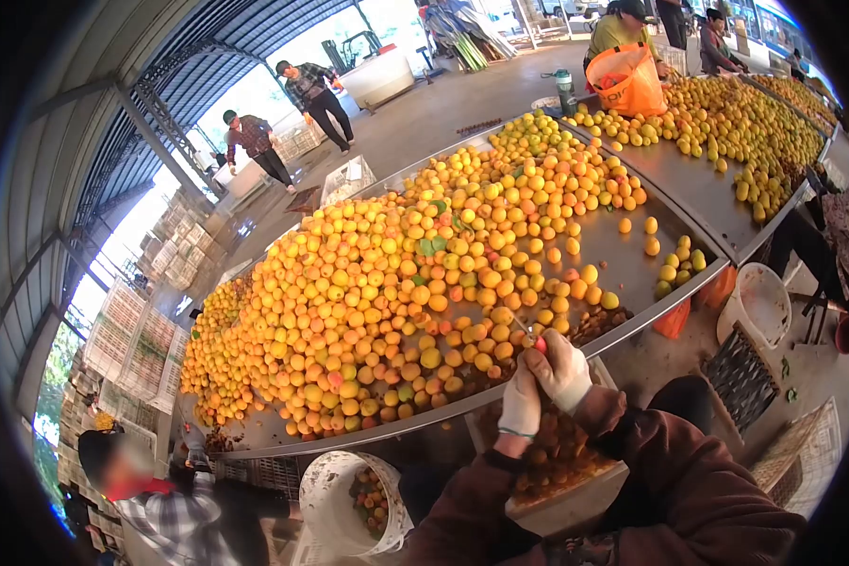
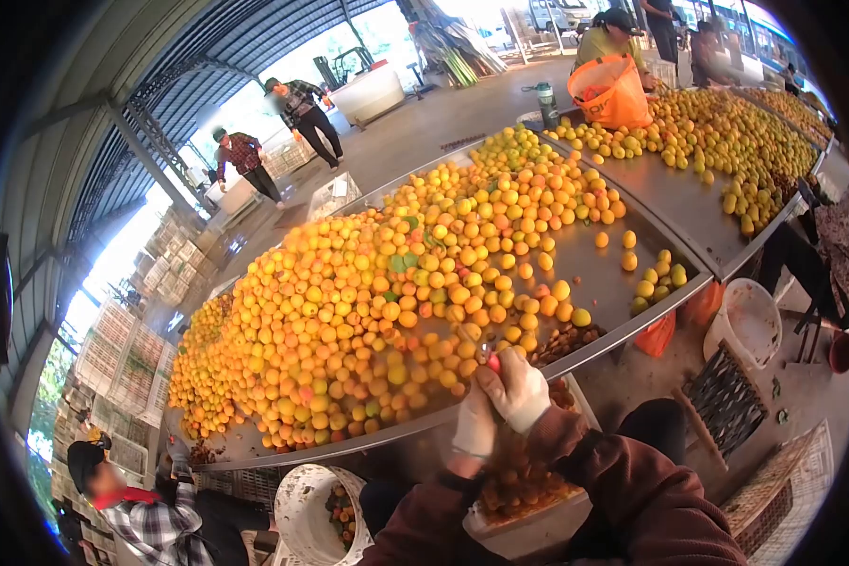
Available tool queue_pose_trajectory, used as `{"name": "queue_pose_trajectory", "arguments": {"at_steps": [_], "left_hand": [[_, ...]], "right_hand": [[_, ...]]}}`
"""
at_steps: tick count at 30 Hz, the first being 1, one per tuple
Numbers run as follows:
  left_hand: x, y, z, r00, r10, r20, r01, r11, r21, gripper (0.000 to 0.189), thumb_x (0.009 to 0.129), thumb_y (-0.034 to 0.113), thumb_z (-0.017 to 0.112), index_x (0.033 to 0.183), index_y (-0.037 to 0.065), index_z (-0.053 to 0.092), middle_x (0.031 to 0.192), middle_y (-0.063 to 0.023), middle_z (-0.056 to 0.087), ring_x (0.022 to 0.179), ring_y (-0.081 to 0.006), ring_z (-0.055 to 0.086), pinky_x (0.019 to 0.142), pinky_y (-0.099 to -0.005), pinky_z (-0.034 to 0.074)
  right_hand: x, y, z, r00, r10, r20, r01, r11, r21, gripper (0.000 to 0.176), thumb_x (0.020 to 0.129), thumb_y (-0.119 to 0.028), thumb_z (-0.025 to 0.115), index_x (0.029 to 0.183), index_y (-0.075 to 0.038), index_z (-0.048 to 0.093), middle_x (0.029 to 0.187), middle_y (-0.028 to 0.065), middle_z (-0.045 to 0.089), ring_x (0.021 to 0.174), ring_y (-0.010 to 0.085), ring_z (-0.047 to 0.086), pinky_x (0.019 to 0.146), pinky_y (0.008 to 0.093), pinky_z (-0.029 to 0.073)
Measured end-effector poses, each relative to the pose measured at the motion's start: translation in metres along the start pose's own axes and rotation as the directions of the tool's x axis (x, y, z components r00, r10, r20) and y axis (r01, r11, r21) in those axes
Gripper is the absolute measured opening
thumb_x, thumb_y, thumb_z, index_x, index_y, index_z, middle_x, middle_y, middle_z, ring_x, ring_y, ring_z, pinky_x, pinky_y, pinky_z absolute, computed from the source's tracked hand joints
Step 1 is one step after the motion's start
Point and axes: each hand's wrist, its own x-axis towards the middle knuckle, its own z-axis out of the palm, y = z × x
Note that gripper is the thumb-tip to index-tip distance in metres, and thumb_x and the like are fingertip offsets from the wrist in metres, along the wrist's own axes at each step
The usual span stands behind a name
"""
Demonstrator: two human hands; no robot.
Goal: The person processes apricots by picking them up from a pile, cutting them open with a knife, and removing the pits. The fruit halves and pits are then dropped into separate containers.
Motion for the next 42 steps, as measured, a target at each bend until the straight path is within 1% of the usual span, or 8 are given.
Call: {"name": "queue_pose_trajectory", "arguments": {"at_steps": [10, 15, 19, 23, 24, 26, 36, 42], "left_hand": [[0.001, -0.017, 0.004, 0.996, 0.088, -0.032, -0.084, 0.991, 0.109, 0.036, 0.102, 0.030, 0.042, 0.115, 0.002, 0.059, 0.108, -0.0123, 0.060, 0.093, -0.0286, 0.061, 0.080, -0.0371, 0.047], [-0.009, 0.001, 0.003, 0.781, -0.619, 0.081, 0.517, 0.570, -0.639, 0.027, 0.097, 0.038, 0.051, 0.102, 0.014, 0.063, 0.085, -0.0003, 0.060, 0.075, -0.0166, 0.061, 0.062, -0.0298, 0.049], [-0.011, -0.002, -0.005, 0.639, -0.743, 0.197, 0.668, 0.411, -0.620, 0.026, 0.094, 0.045, 0.052, 0.085, 0.022, 0.058, 0.057, 0.0075, 0.047, 0.041, -0.0104, 0.042, 0.037, -0.0265, 0.028], [-0.019, 0.055, -0.009, 0.796, -0.520, 0.309, 0.575, 0.490, -0.655, 0.032, 0.103, 0.034, 0.041, 0.103, 0.009, 0.061, 0.089, 0.0001, 0.064, 0.078, -0.0135, 0.063, 0.065, -0.0268, 0.055], [-0.002, -0.035, -0.018, 0.993, -0.119, 0.021, 0.120, 0.957, -0.266, 0.035, 0.102, 0.038, 0.041, 0.100, 0.009, 0.060, 0.086, -0.0010, 0.063, 0.077, -0.0141, 0.063, 0.065, -0.0278, 0.054], [-0.004, 0.021, -0.018, 0.791, -0.536, 0.295, 0.573, 0.480, -0.664, 0.050, 0.097, 0.057, 0.042, 0.101, 0.011, 0.060, 0.070, -0.0029, 0.055, 0.060, -0.0149, 0.050, 0.054, -0.0295, 0.040], [-0.001, 0.047, -0.001, 0.695, -0.672, 0.254, 0.544, 0.261, -0.797, 0.043, 0.099, 0.050, 0.045, 0.116, 0.012, 0.055, 0.095, -0.0010, 0.062, 0.085, -0.0162, 0.061, 0.066, -0.0303, 0.049], [-0.006, 0.025, -0.004, 0.756, -0.549, 0.356, 0.626, 0.451, -0.636, 0.045, 0.097, 0.053, 0.046, 0.102, 0.010, 0.057, 0.072, -0.0046, 0.060, 0.057, -0.0136, 0.057, 0.044, -0.0226, 0.041]], "right_hand": [[-0.012, 0.007, 0.018, 0.987, 0.155, -0.049, -0.156, 0.988, -0.021, 0.027, 0.087, -0.030, 0.062, 0.085, -0.004, 0.054, 0.078, 0.0201, 0.059, 0.075, 0.0432, 0.060, 0.064, 0.0483, 0.047], [-0.017, 0.002, 0.006, 0.991, -0.092, 0.092, 0.103, 0.987, -0.121, 0.022, 0.083, -0.024, 0.065, 0.084, -0.005, 0.054, 0.076, 0.0190, 0.058, 0.072, 0.0416, 0.060, 0.063, 0.0468, 0.049], [-0.019, 0.009, 0.007, 0.967, -0.240, 0.080, 0.245, 0.967, -0.064, 0.018, 0.082, -0.018, 0.066, 0.082, -0.004, 0.055, 0.072, 0.0181, 0.057, 0.071, 0.0407, 0.061, 0.060, 0.0463, 0.049], [-0.010, 0.046, 0.031, 0.936, 0.351, -0.001, -0.252, 0.674, 0.694, 0.015, 0.089, -0.018, 0.066, 0.088, -0.003, 0.062, 0.066, -0.0007, 0.055, 0.064, 0.0065, 0.049, 0.055, 0.0276, 0.042], [-0.006, 0.034, 0.019, 0.890, 0.449, 0.083, -0.362, 0.583, 0.728, 0.015, 0.089, -0.017, 0.065, 0.088, -0.002, 0.063, 0.072, -0.0036, 0.057, 0.066, 0.0049, 0.047, 0.057, 0.0236, 0.040], [0.001, 0.037, 0.017, 0.856, 0.517, 0.020, -0.407, 0.650, 0.642, 0.019, 0.090, -0.018, 0.064, 0.088, 0.001, 0.061, 0.075, -0.0015, 0.058, 0.066, 0.0060, 0.051, 0.057, 0.0235, 0.042], [0.000, -0.002, 0.000, 0.957, 0.221, 0.189, -0.253, 0.953, 0.169, 0.015, 0.092, -0.016, 0.064, 0.094, -0.003, 0.056, 0.075, -0.0031, 0.056, 0.070, 0.0074, 0.048, 0.063, 0.0261, 0.046], [0.029, -0.012, -0.015, 0.849, 0.489, 0.200, -0.451, 0.475, 0.755, 0.021, 0.088, -0.023, 0.062, 0.079, -0.006, 0.052, 0.059, -0.0019, 0.050, 0.045, 0.0065, 0.044, 0.042, 0.0231, 0.036]]}}
